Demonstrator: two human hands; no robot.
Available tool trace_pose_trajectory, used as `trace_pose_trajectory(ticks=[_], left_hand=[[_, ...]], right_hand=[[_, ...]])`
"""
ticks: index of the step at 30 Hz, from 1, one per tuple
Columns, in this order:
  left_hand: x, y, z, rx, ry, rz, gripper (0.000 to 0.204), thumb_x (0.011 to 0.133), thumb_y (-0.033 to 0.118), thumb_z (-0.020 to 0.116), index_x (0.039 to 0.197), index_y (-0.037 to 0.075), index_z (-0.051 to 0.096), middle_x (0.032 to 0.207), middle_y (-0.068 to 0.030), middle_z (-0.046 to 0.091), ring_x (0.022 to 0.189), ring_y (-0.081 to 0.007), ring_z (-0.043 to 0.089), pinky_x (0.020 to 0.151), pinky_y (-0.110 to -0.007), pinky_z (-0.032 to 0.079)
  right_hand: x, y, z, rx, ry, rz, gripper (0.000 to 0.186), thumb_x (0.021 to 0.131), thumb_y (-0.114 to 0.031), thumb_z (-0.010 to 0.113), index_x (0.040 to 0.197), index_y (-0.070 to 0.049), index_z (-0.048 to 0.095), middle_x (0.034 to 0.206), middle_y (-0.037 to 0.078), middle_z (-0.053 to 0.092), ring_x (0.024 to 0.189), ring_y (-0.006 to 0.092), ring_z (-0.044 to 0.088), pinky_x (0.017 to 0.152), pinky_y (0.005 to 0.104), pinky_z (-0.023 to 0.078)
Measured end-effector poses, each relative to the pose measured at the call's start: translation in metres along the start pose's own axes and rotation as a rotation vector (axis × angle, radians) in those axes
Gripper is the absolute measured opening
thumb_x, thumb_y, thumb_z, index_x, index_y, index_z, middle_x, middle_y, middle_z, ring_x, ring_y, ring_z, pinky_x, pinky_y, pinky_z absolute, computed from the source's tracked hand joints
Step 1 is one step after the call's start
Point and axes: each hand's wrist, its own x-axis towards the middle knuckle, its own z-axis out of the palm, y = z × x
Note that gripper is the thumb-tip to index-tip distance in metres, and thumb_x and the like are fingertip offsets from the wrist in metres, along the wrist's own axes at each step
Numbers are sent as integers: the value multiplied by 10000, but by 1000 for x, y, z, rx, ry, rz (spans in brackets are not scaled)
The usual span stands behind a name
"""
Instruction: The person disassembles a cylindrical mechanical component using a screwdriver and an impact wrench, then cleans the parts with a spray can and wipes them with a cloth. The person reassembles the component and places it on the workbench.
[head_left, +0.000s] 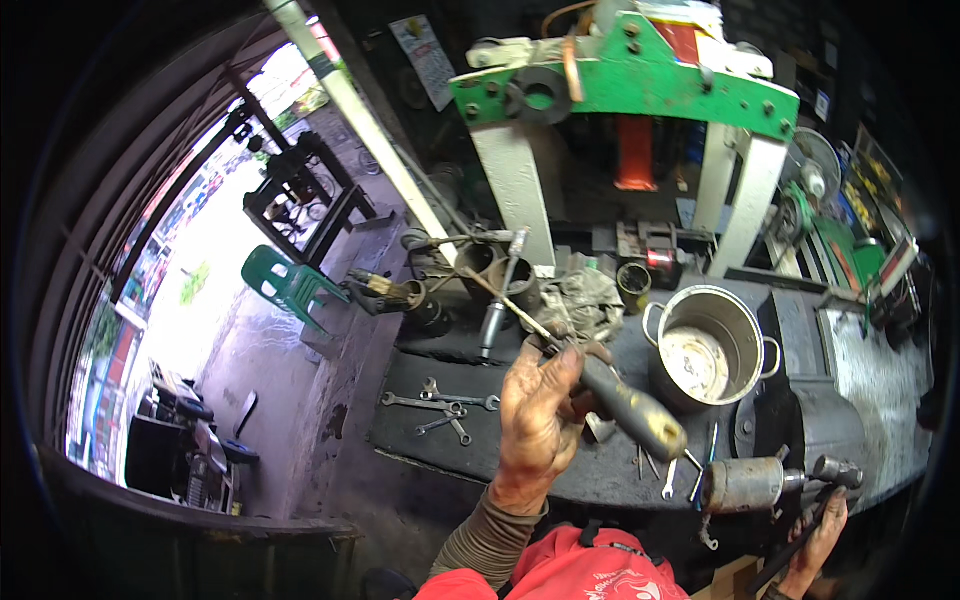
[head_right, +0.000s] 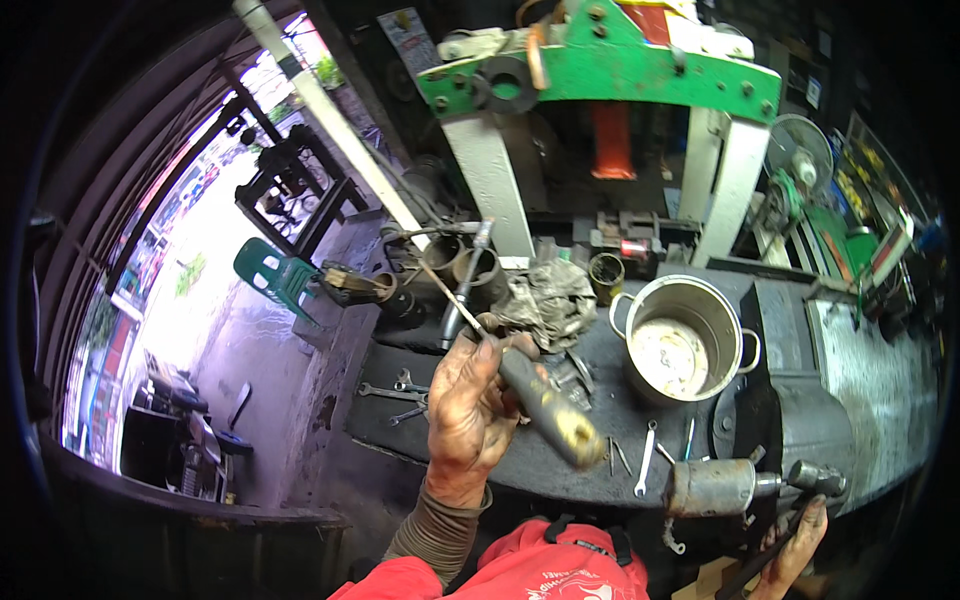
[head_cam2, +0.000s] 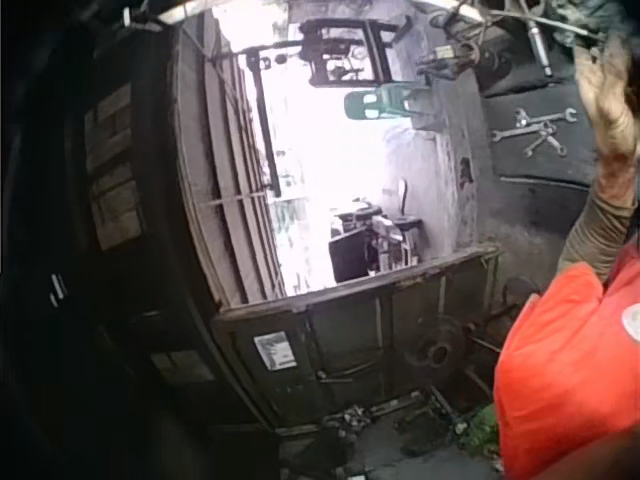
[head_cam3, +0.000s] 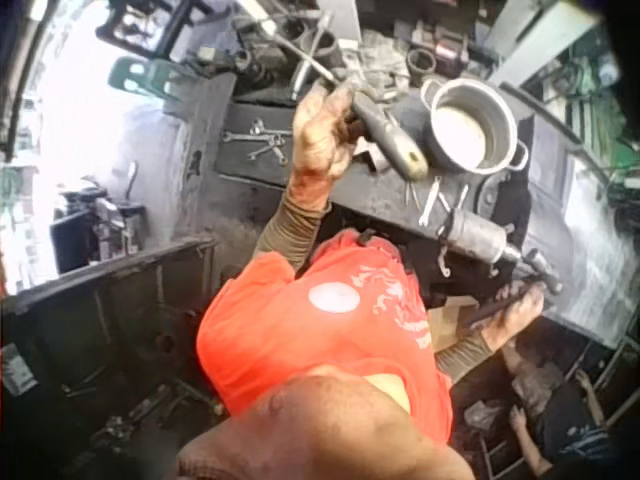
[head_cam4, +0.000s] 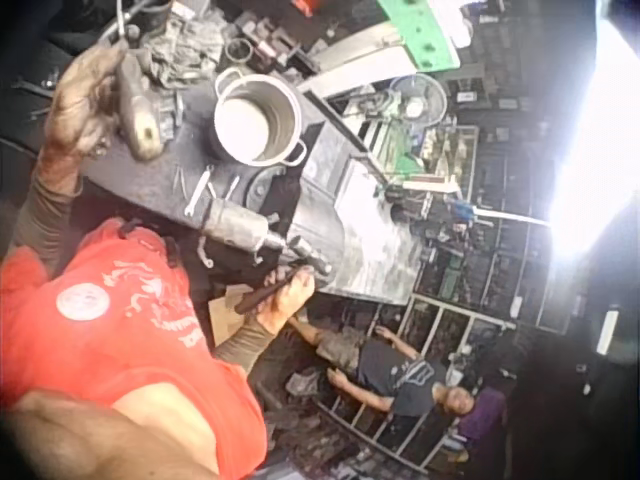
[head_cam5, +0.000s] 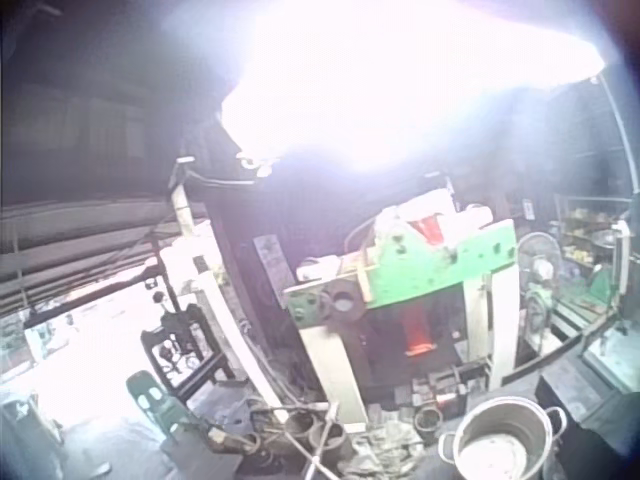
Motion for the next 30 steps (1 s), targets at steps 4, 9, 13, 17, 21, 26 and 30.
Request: trace_pose_trajectory(ticks=[4, 9, 13, 17, 21, 26, 30], left_hand=[[25, 17, -25, -81, 141, 78, 285, 1096, 265, 628, 1233, 26, 698, 1079, -60, 762, 917, -129, 742, 809, -290, 619], [104, 37, -79, -194, 285, 174, 248, 1073, 222, 669, 1205, 15, 698, 1123, -100, 751, 997, -181, 723, 876, -334, 597], [167, 52, -124, -242, 381, 374, 174, 1041, 139, 703, 1109, -16, 664, 1025, -120, 712, 967, -206, 727, 849, -330, 661], [216, 69, -172, -509, 435, 424, 253, 1051, 131, 681, 1172, -79, 607, 1067, -153, 700, 892, -252, 744, 840, -349, 692], [251, 68, -215, -672, 435, 553, 315, 1076, 204, 657, 1230, -63, 594, 1144, -154, 705, 880, -250, 755, 819, -323, 695], [284, 90, -252, -898, 445, 656, 315, 1063, 206, 650, 1242, -51, 622, 1159, -122, 704, 924, -215, 727, 850, -293, 679], [296, 80, -260, -750, 450, 775, 326, 1031, 100, 612, 1302, -77, 575, 1187, -123, 664, 1056, -228, 691, 964, -303, 629]], right_hand=[[-1, -13, 10, 7, 49, -22, 457, 1074, -584, 576, 904, -170, 483, 545, -34, 376, 378, 103, 377, 348, 285, 304], [-25, -34, 18, -87, -211, -44, 138, 1077, -289, 515, 1046, -155, 499, 739, 38, 513, 593, 156, 500, 502, 298, 445], [-47, -35, 35, -91, -183, -79, 212, 1087, -340, 534, 1098, -129, 525, 727, 33, 528, 571, 155, 500, 503, 295, 456], [-63, -34, 48, -121, -160, -77, 271, 1096, -386, 537, 1077, -116, 520, 714, 25, 520, 555, 137, 490, 498, 284, 455], [-81, -32, 38, 153, -123, 84, 257, 1123, -360, 485, 1017, -126, 502, 672, 17, 501, 525, 129, 469, 472, 278, 430], [-90, -24, 32, 666, -115, 363, 222, 1126, -301, 478, 987, -128, 492, 674, 13, 492, 531, 129, 469, 466, 277, 413], [-104, -32, 56, -147, -258, -109, 193, 1068, -278, 521, 963, -119, 488, 687, 14, 474, 571, 131, 480, 499, 292, 434]])
